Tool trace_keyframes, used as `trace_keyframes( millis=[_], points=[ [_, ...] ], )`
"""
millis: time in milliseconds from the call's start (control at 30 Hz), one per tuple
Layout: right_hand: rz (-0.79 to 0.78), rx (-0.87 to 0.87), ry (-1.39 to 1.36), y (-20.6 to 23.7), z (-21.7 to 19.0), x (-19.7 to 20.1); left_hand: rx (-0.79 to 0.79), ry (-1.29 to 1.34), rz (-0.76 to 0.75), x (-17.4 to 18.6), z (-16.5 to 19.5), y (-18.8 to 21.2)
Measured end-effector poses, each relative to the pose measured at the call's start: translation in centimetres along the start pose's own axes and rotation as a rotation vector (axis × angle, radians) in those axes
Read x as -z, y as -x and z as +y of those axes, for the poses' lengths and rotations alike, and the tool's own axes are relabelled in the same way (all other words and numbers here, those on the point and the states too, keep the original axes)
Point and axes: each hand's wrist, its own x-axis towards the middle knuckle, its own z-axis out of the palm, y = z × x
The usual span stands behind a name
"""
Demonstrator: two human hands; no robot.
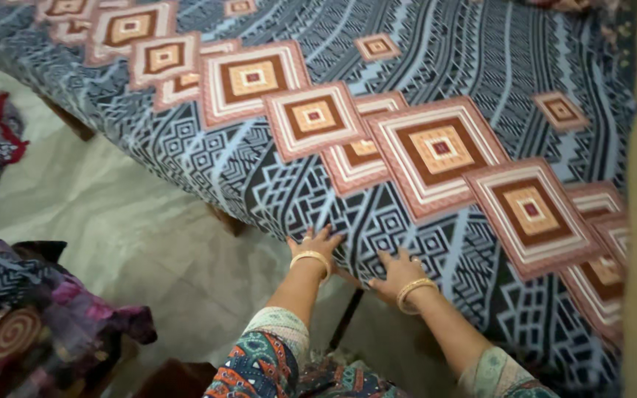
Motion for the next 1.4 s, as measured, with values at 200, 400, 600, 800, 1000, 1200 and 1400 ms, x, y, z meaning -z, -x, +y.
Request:
trace_keyframes(
  millis=[200, 400, 600, 800, 1000, 1200, 1400],
  points=[
    [0.003, 0.101, -0.028, -5.2, -8.1, 2.3, -0.053, -0.105, 0.059, 3.4, -7.7, -3.4],
    [0.125, 0.257, -0.251, -10.2, -17.2, 4.0, 0.028, 0.028, 0.015, 8.1, -15.6, -5.1],
    [0.22, 0.39, -0.392, -14.9, -25.8, 5.2, 0.044, 0.127, 0.264, 11.0, -23.3, -6.7],
    [0.314, 0.472, -0.381, -20.4, -31.4, 8.7, 0.047, 0.225, 0.447, 14.9, -28.0, -8.9],
    [0.469, 0.477, -0.537, -29.4, -34.9, 10.8, -0.004, 0.2, 0.568, 20.7, -31.7, -12.9],
    [0.515, 0.483, -0.552, -37.7, -39.9, 12.8, 0.009, 0.139, 0.547, 27.8, -36.2, -17.3],
    [0.502, 0.522, -0.61, -44.0, -45.9, 13.9, 0.084, 0.211, 0.589, 30.6, -42.5, -22.1]
  ],
)
